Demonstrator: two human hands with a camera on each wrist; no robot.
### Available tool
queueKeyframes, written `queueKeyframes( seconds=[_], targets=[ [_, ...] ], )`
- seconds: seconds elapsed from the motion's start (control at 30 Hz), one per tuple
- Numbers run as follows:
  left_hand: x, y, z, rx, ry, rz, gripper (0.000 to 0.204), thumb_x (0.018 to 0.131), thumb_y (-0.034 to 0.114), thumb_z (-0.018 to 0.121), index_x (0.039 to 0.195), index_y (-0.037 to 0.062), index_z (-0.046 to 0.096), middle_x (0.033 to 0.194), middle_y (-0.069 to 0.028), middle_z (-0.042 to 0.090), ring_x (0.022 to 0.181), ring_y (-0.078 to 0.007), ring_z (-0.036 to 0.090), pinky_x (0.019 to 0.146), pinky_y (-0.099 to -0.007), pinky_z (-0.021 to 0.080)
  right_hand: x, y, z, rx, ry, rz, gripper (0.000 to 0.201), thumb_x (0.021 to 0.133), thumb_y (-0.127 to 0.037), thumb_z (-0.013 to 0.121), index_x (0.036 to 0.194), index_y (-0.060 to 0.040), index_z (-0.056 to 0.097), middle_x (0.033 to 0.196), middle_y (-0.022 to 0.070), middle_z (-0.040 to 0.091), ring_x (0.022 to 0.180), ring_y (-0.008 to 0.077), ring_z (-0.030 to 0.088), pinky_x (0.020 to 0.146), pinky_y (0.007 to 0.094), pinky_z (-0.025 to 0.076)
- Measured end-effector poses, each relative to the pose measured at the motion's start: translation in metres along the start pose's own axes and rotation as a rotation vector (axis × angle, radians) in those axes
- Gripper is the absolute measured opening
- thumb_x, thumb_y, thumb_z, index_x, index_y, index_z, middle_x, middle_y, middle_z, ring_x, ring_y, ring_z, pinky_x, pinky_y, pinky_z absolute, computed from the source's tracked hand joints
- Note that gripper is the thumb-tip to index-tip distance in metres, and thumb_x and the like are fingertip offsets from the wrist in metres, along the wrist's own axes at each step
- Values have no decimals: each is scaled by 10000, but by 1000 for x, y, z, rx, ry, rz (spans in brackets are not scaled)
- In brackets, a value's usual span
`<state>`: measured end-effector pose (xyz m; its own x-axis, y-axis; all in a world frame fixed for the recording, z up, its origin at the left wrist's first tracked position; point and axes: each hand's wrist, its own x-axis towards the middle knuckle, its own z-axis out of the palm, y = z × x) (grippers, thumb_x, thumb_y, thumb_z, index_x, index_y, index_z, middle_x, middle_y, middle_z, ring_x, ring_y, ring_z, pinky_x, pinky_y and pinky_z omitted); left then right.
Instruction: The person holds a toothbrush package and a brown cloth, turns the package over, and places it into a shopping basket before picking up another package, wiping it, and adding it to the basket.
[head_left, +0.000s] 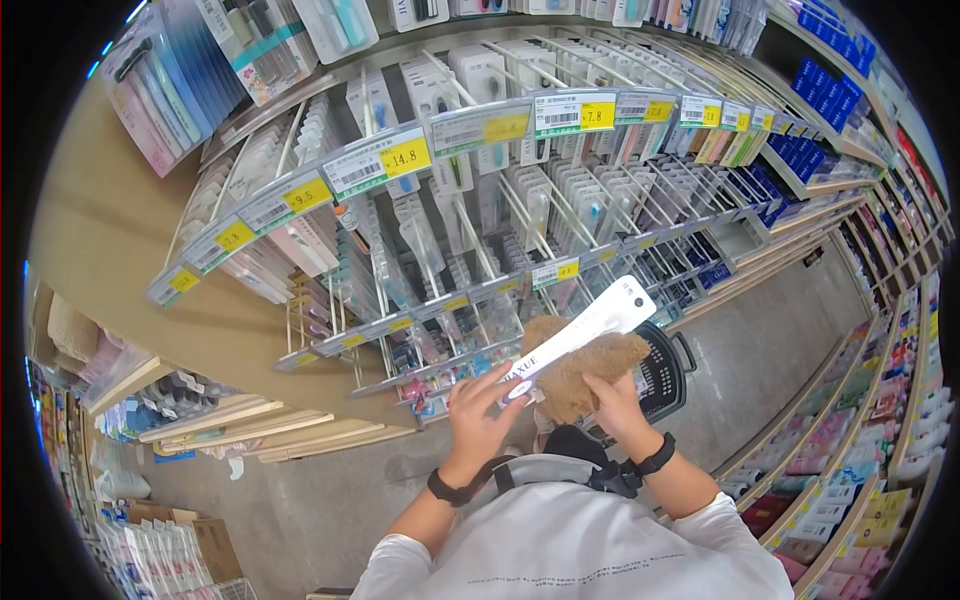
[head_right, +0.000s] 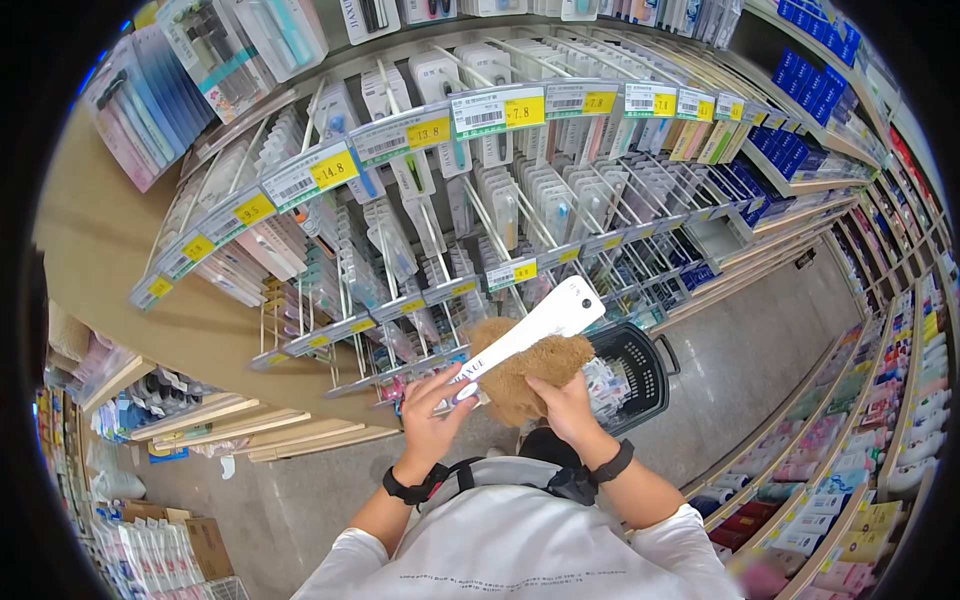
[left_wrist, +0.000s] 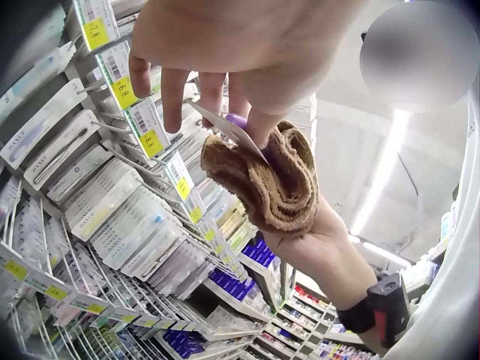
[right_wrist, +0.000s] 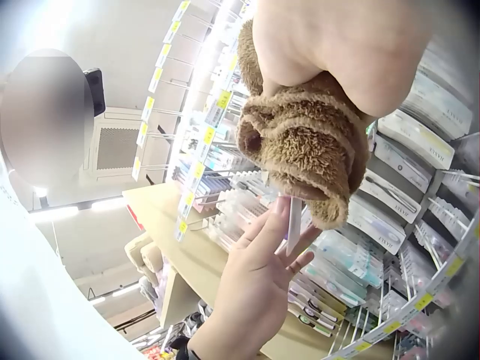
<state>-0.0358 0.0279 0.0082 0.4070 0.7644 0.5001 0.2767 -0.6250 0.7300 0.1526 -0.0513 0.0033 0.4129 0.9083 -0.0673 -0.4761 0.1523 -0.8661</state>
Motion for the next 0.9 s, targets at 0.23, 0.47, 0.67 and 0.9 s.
queueKeyframes(
  seconds=[0.23,0.47,0.67,0.9],
  targets=[
    [-1,-5,-2,-213,-69,-34,235,720,134,746,944,77,700,1099,-89,657,1100,-256,577,907,-356,391,2,16,-23,207,25,79,567,769,102,564,1286,-44,381,1214,90,509,1169,233,486,989,401,414],
    [-5,2,-3,-318,-213,-23,219,755,109,708,965,63,665,1104,-83,653,1117,-262,556,953,-391,367,5,12,-11,-38,-314,138,555,770,-62,716,1250,-70,437,1167,69,547,1058,191,553,888,362,490],
    [-18,-15,-7,-436,-364,-263,220,804,88,637,1014,22,634,1021,-109,661,1002,-252,596,899,-345,413,6,6,10,-293,-248,56,541,748,-67,746,1206,-43,459,1054,58,605,934,161,600,825,326,510],
    [-18,-18,-11,-506,-391,-293,269,833,124,606,1054,-30,611,989,-144,658,913,-226,625,828,-327,460,6,-13,26,-222,-186,58,531,725,0,743,1172,-23,458,1069,71,599,964,176,601,843,328,508]
  ],
)
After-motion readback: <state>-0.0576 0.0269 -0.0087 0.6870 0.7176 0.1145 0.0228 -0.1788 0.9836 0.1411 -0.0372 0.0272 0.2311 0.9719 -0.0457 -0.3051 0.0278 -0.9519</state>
